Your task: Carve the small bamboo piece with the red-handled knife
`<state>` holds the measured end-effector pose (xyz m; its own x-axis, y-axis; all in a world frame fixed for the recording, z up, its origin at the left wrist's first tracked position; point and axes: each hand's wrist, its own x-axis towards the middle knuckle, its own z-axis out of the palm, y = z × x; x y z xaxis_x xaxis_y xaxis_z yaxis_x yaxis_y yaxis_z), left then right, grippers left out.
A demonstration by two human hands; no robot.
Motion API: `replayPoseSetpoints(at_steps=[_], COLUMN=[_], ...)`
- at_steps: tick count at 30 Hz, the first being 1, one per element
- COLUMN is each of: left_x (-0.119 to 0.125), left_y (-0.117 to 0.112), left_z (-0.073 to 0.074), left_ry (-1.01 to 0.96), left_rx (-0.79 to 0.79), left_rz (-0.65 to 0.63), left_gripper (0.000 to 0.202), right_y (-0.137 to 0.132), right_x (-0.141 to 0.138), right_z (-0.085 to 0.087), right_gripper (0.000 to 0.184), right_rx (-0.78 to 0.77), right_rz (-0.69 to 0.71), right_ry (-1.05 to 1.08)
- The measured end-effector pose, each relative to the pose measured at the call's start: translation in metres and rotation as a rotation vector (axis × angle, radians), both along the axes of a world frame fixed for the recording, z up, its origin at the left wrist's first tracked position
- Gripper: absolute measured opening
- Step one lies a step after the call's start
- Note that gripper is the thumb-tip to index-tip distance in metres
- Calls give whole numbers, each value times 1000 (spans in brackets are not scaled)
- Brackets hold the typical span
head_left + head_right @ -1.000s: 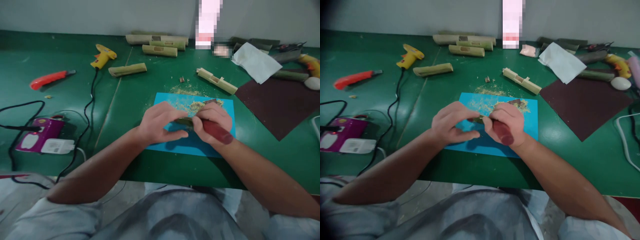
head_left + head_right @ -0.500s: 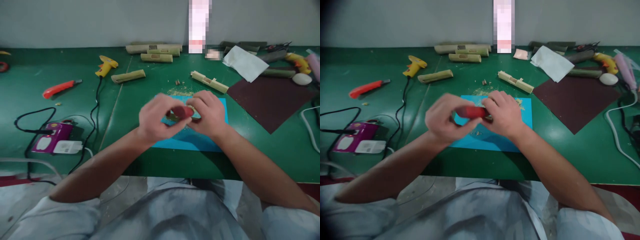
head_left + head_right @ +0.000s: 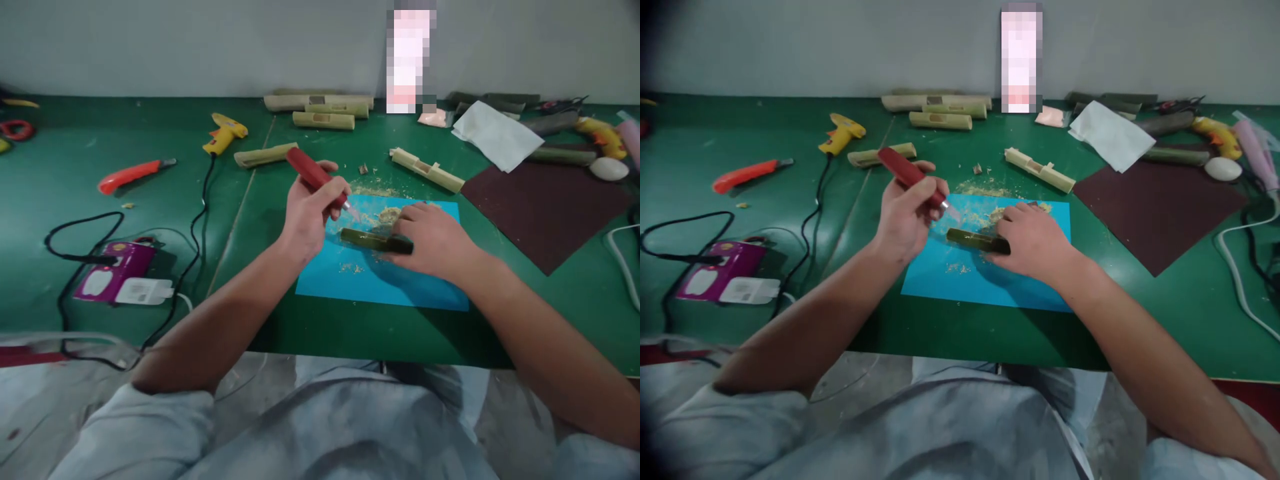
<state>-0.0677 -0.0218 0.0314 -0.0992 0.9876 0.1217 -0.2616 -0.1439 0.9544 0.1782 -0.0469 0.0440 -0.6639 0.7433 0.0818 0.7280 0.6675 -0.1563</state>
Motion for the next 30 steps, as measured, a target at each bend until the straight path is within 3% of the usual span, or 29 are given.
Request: replayPoseSetpoints(at_steps=[4, 7, 10, 15, 19, 30], left_x=[7, 3, 0, 0, 0, 3], left_y=[-11, -11, -15, -26, -30, -30], left_z=[-8, -24, -34, -21, -12, -14], left_ry=[38, 120, 257, 474, 548, 578], left_rx=[81, 299, 500, 707, 748, 786], left_rz=[-124, -302, -296, -332, -365, -313], left_gripper=[28, 33, 30, 19, 15, 5], right_y=[5, 8, 8, 8, 9, 8], right_x=[5, 10, 12, 12, 13, 15], right_z=[-22, -34, -41, -45, -46, -40], right_gripper=[24, 17, 16, 13, 11, 9], right_rx=[-22, -35, -49, -78, -86, -96], right_rz=[94, 153, 184, 218, 235, 246], right_ry=[104, 250, 360, 456, 485, 466])
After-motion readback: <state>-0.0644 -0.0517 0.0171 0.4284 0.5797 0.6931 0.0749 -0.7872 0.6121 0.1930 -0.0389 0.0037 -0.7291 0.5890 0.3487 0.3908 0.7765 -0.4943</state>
